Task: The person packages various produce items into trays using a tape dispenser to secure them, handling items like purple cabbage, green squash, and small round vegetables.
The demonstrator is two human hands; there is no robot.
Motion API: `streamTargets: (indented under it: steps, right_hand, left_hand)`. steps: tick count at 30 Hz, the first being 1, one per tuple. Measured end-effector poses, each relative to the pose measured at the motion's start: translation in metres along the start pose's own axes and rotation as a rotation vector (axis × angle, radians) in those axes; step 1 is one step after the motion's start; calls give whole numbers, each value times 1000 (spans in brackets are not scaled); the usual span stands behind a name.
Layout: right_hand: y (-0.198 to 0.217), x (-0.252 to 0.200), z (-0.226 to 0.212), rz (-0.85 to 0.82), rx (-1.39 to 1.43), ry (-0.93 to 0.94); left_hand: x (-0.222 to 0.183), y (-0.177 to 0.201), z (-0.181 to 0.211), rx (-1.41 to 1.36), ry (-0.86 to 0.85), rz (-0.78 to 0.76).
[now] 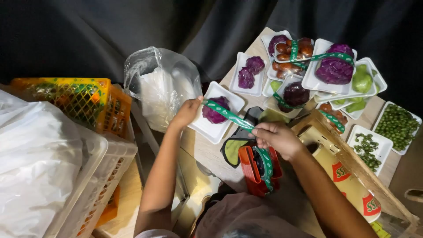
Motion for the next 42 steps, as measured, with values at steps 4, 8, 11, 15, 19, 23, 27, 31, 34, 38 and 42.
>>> streamTargets:
  steps: [4,8,11,15,19,23,27,31,34,38,42]
  right_hand:
    - [-8,-4,-25,-27,-67,61]
    - [-11,-12,-46,-62,-128,162]
    - [-7,-17,-49,-95,-195,265]
    - [1,-23,-41,-115,-193,361]
    - [3,-30,-39,-128,-151,376]
    - [8,-38,-37,-69,-145,292]
    - [26,-21,9,-211,-205,369]
    - [27,-11,56,-306,188,794]
    - [0,-20,27,-310,254,795]
    - [-23,-13,19,-442,682,791]
    - [0,3,74,-251,654,407]
  left_hand:
    - [-33,2,64,-172,30,-18]
    - [-7,-9,34,-302,-56,-119]
    - [0,-23,21,-345,-106,-129]
    - [-29,-34,52,-416,-114,-138]
    - [-68,-38,119,-364,-150,-154]
    - [-72,-52,115,-337,-134,-177]
    - [-58,-74,69,-435,-40,-145]
    - [-72,-100,93,-527,-75,-191]
    - [-70,-113,76,-610,-63,-182]
    - [-71,-118,45,-735,5,-125]
    - [-59,-105,2,-667,106,86]
Point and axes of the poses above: each hand's wrist, its own x-axis towards the middle knuckle, its own y-axis out of the back of the hand, z = x × y, the point moved 3 cm from there along x, towards the middle knuckle, and after that the axes turned 10 degrees about -z, right-handed, at the moved point
